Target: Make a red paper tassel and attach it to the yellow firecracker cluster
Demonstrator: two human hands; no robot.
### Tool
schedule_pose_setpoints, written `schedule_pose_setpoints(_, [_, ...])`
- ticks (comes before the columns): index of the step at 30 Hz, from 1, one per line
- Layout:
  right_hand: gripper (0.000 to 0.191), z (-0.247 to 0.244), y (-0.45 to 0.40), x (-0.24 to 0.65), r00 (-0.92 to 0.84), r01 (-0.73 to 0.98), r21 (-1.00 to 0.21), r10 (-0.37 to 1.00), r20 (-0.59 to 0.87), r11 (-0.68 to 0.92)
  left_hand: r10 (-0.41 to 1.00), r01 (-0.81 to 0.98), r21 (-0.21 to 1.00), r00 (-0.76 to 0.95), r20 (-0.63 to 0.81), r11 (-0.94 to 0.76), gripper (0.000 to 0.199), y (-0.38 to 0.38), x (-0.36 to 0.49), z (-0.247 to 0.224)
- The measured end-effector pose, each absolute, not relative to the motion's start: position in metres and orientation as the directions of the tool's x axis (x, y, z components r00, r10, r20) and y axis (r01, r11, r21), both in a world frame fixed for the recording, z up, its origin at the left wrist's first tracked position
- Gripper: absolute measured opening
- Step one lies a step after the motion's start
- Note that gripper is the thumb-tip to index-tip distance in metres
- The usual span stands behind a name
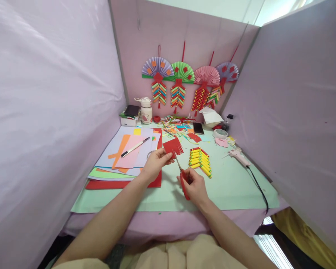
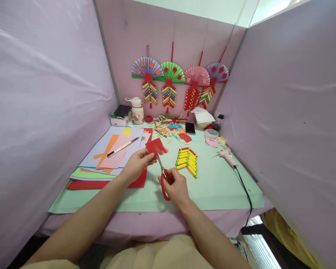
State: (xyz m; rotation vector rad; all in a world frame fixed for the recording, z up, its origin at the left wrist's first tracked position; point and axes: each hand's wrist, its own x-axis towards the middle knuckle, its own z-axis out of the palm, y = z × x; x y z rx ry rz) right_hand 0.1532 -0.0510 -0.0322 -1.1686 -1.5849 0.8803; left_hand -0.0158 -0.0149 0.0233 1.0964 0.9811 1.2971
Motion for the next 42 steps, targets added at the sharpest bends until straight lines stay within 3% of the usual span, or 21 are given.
schedule_pose_setpoints(42, [0.027,-0.0290,-0.0522,0.1567,-0.087,0.286,-0.918,0.961,0.261,0.275,0.997,-0.316,0.948,0.077,-0.007,0.031,0.033,-0.0195,-0.0115,0.0252])
